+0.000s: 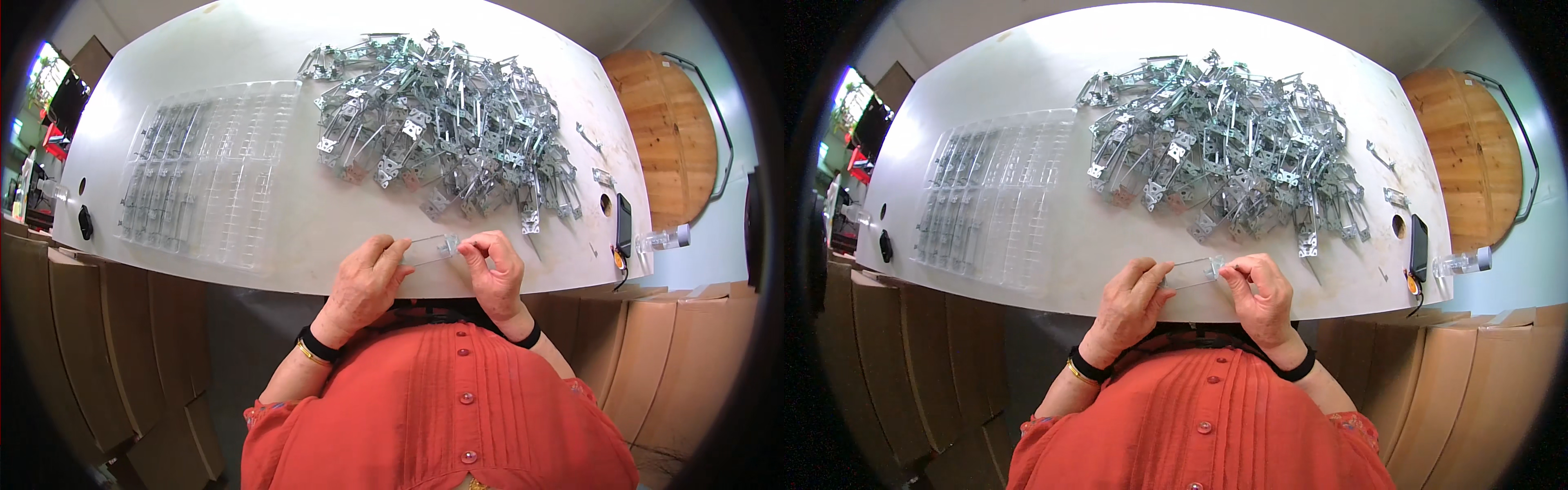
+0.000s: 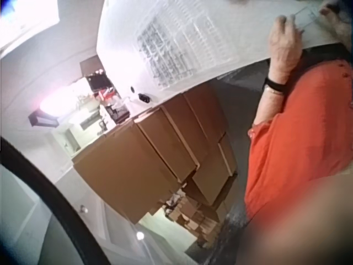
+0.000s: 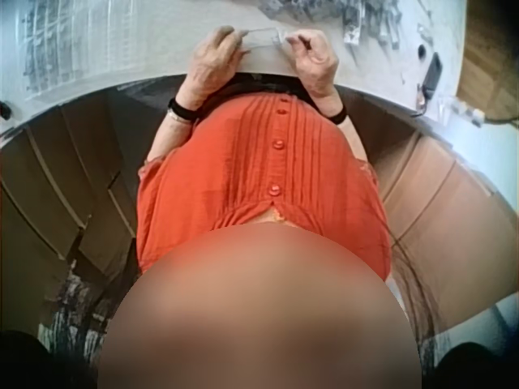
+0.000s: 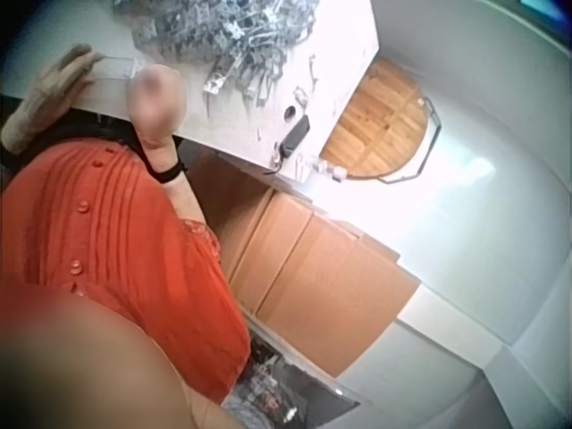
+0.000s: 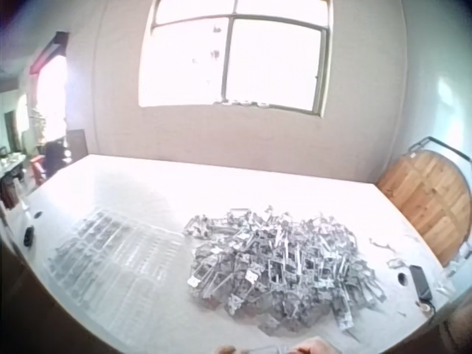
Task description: The person assembles small metal hardware components by hand at a white table. They pick up metal brackets and clear plastic strips, fit them together, and place the assembled units into a clear plastic tray. The process is repeated continuously throughout the clip.
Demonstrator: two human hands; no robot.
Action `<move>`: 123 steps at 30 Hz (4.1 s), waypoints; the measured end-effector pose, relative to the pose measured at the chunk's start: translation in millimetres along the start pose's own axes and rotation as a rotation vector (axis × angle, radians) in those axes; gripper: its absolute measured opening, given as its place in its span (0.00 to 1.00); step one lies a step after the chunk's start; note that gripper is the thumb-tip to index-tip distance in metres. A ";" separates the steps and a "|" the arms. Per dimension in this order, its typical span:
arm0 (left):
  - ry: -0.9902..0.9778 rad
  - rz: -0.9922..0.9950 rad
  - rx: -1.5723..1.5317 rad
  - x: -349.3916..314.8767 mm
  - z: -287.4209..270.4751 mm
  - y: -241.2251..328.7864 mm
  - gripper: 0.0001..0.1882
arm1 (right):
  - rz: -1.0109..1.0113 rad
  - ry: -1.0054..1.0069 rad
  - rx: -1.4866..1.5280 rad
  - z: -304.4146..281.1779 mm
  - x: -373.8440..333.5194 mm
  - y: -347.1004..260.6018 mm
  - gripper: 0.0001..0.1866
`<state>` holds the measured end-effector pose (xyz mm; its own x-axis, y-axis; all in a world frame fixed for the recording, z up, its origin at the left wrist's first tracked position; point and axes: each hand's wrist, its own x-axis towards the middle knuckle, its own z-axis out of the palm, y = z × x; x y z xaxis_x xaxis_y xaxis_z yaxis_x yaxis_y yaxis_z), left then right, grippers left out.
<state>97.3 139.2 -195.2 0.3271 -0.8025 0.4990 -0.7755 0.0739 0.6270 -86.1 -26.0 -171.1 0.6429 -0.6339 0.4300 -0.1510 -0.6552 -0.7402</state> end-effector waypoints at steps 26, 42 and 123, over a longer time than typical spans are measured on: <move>-0.045 0.007 -0.027 1.1 -5.7 1.1 0.20 | 0.029 0.011 -0.013 0.8 4.4 -1.5 0.06; -0.044 0.016 -0.013 1.8 -6.5 1.5 0.20 | 0.083 -0.039 -0.041 3.2 3.6 1.8 0.05; -0.047 0.001 -0.008 -0.5 -1.2 0.4 0.21 | 0.026 0.056 -0.034 -4.5 5.2 -2.9 0.05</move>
<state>97.4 140.3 -194.5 0.3007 -0.8294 0.4709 -0.7714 0.0788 0.6314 -85.7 -29.3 -164.4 0.5959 -0.6720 0.4397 -0.1927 -0.6512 -0.7340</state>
